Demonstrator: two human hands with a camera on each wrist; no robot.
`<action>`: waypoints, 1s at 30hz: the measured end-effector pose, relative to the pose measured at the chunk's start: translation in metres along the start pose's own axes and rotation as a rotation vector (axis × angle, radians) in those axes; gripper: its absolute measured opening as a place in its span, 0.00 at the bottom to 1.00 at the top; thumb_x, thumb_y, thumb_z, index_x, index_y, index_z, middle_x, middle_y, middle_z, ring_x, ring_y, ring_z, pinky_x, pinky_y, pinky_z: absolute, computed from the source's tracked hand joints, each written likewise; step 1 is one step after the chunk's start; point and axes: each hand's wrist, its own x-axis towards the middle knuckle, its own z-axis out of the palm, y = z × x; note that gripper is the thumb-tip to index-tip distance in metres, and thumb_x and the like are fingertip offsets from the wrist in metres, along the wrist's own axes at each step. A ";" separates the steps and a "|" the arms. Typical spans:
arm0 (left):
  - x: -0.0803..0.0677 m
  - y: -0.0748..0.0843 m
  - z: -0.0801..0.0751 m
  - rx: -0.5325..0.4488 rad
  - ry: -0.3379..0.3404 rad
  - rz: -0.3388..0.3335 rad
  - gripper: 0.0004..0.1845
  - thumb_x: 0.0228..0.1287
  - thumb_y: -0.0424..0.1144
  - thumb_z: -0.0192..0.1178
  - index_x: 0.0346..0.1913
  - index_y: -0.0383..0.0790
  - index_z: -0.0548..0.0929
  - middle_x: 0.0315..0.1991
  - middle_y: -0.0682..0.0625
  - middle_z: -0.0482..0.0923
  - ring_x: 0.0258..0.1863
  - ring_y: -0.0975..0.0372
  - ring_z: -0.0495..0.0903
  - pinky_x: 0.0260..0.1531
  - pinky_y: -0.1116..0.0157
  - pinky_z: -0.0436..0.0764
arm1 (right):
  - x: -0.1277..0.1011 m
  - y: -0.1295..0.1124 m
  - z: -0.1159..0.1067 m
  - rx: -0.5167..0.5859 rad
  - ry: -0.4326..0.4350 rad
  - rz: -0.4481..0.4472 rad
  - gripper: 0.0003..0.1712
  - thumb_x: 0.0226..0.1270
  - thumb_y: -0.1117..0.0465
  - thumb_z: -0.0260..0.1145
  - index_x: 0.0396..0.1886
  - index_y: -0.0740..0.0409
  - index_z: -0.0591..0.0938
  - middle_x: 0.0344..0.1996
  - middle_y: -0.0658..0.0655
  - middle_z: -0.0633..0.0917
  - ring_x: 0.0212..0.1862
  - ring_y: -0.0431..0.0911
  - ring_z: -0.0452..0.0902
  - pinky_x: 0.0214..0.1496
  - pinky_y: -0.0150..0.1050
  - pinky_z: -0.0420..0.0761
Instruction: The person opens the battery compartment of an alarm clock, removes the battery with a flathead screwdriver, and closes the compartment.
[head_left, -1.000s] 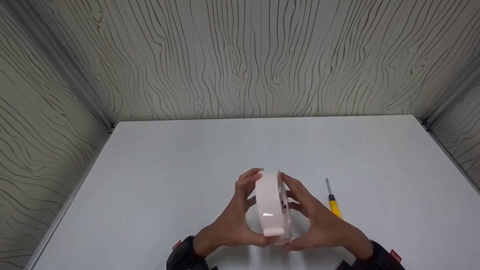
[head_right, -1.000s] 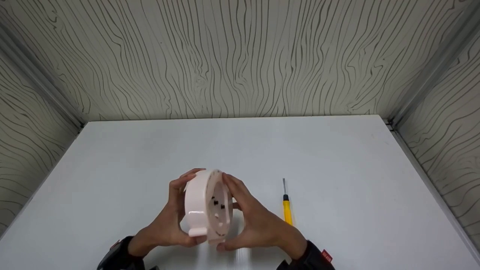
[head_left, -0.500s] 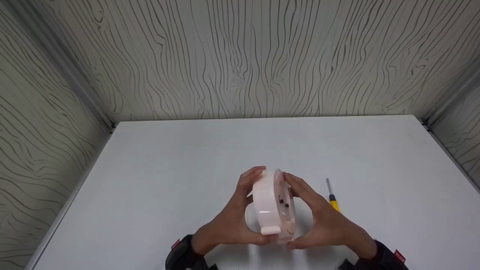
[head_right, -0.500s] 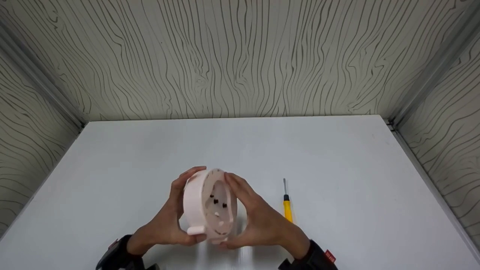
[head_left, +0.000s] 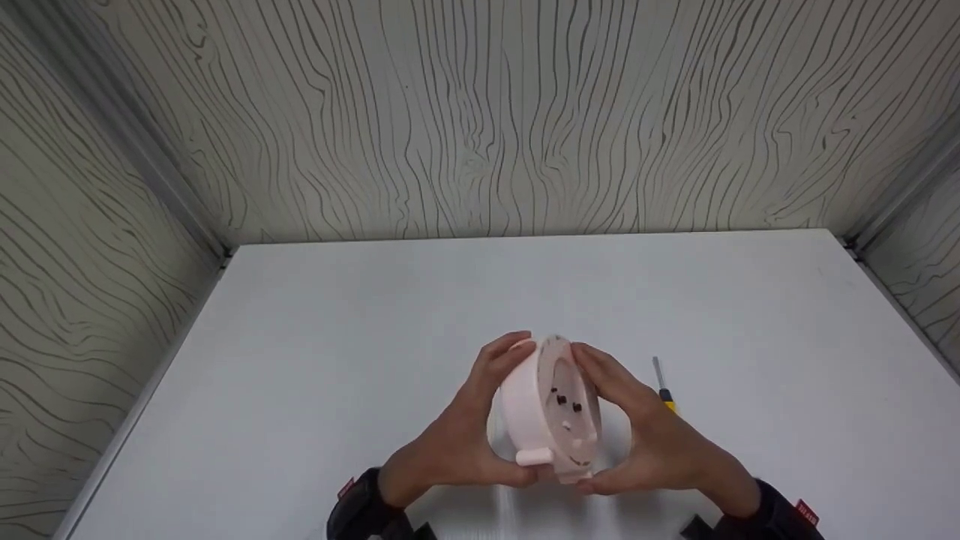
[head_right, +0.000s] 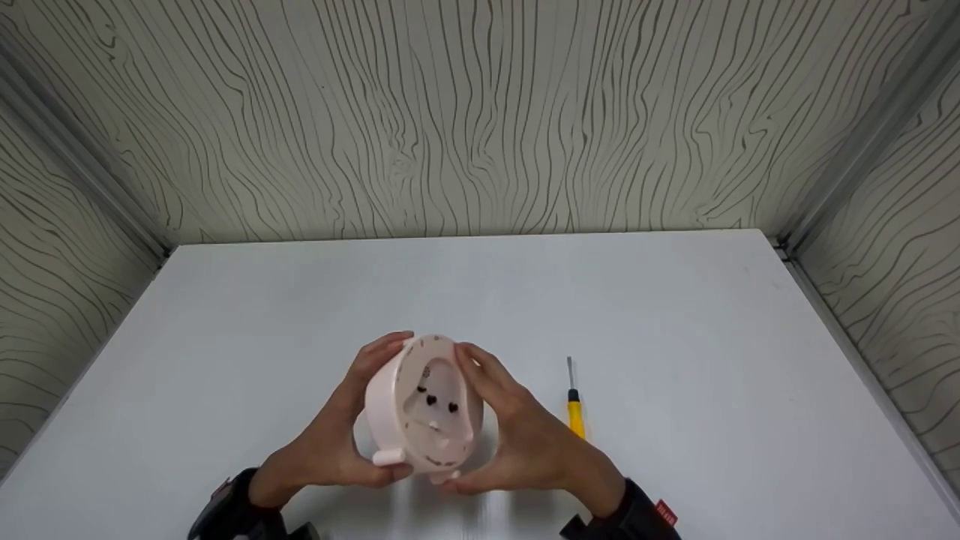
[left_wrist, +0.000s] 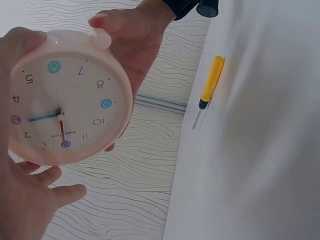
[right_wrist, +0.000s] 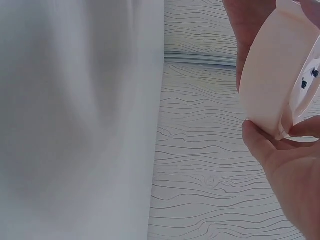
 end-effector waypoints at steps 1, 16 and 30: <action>0.000 0.000 0.000 -0.002 -0.004 -0.006 0.56 0.39 0.53 0.70 0.70 0.49 0.47 0.69 0.55 0.44 0.65 0.60 0.56 0.60 0.54 0.65 | 0.000 0.000 0.000 0.001 0.001 0.004 0.66 0.30 0.60 0.81 0.68 0.72 0.51 0.66 0.68 0.58 0.65 0.51 0.59 0.59 0.31 0.70; 0.000 0.000 -0.004 0.050 -0.005 -0.030 0.55 0.39 0.54 0.69 0.70 0.52 0.49 0.69 0.56 0.48 0.66 0.62 0.58 0.59 0.57 0.68 | -0.008 0.026 0.003 -0.099 0.039 -0.065 0.70 0.25 0.51 0.82 0.66 0.74 0.53 0.65 0.66 0.60 0.65 0.54 0.59 0.63 0.30 0.64; 0.003 0.003 -0.008 0.048 -0.012 -0.026 0.56 0.39 0.51 0.70 0.69 0.46 0.47 0.70 0.54 0.50 0.67 0.62 0.56 0.62 0.56 0.65 | 0.001 0.001 -0.005 -0.115 0.059 -0.017 0.66 0.26 0.52 0.82 0.66 0.72 0.57 0.64 0.66 0.63 0.64 0.54 0.61 0.65 0.26 0.59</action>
